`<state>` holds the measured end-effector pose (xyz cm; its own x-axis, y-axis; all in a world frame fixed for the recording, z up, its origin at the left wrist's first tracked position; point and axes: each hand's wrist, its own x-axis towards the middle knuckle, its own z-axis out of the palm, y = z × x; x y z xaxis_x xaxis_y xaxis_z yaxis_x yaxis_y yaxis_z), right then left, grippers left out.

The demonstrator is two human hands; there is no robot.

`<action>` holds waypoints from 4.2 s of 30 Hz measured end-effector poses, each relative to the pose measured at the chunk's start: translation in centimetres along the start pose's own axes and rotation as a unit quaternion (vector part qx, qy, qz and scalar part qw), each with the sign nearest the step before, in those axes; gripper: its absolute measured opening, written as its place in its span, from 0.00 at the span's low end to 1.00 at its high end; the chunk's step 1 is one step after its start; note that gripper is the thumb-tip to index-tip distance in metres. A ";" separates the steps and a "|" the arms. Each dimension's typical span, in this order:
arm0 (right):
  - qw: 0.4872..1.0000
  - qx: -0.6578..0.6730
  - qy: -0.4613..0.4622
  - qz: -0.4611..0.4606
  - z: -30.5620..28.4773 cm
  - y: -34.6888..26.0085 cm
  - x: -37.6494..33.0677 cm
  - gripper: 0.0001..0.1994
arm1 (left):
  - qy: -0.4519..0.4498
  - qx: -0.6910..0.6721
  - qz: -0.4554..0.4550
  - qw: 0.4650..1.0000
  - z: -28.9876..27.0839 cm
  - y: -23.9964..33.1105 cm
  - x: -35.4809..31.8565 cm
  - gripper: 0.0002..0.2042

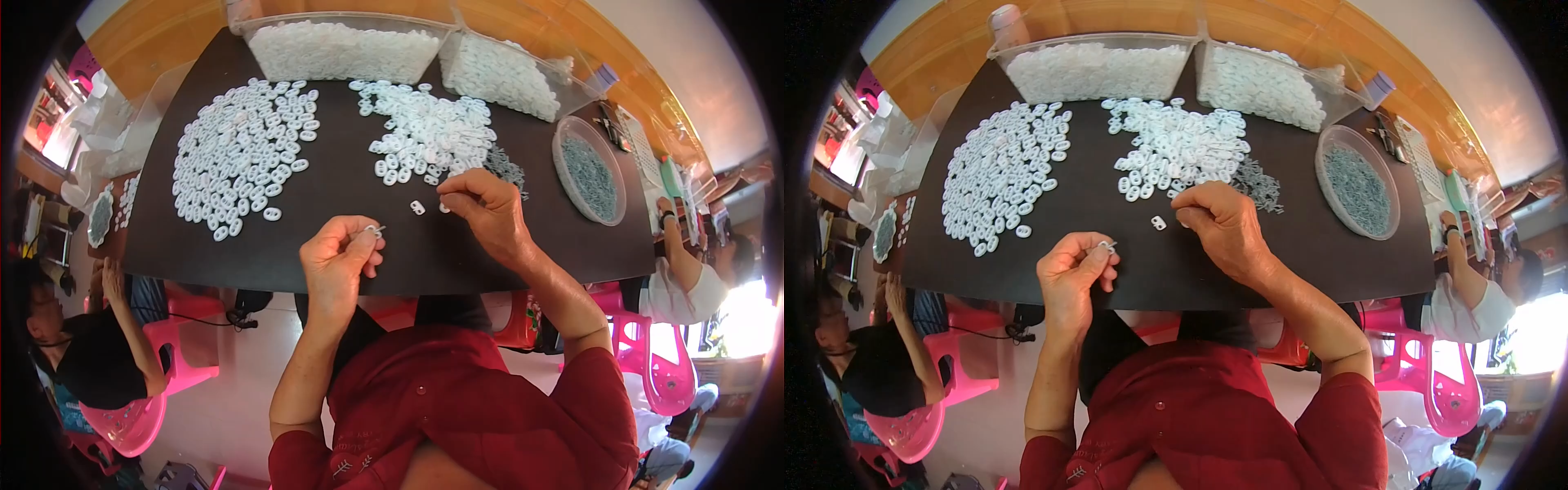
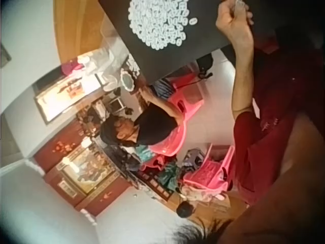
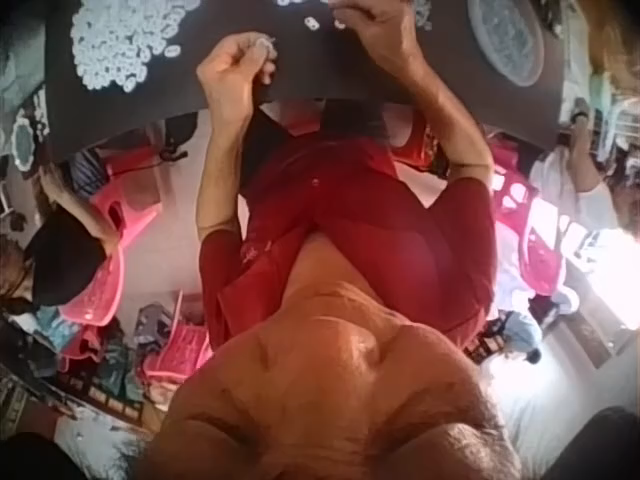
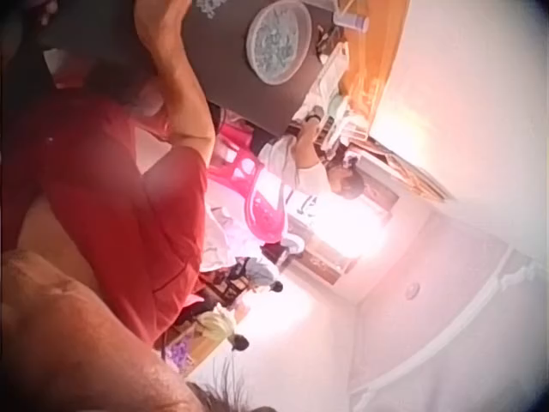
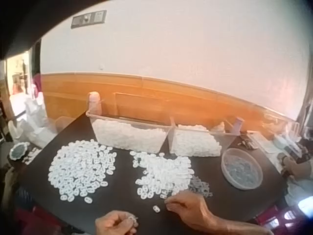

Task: Assembling small white plastic components by manually inserting pins or connecting parts at a shared workstation.

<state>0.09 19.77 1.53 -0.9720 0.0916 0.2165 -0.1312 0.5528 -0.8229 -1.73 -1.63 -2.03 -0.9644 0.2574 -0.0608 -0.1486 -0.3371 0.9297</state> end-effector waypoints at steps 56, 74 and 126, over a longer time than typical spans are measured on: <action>0.968 0.239 -0.057 0.052 3.2 -2.0 -0.5 0.07 | 0.048 -0.090 0.054 0.993 2.2 -0.1 -0.6 0.06; 0.959 0.273 -0.048 0.064 3.9 -1.8 0.1 0.07 | 0.071 -0.027 0.082 0.994 2.6 -0.3 -1.4 0.08; 0.985 0.051 -0.008 -0.167 5.7 -2.3 -1.1 0.12 | 0.034 -0.070 0.107 0.991 2.0 -0.8 -0.5 0.11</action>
<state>0.34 13.71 0.19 -0.8745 -0.0940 0.4758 -0.4614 0.4632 -0.7566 -0.69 0.34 -1.97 -0.9890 0.1056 0.1034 0.0370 -0.5003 0.8650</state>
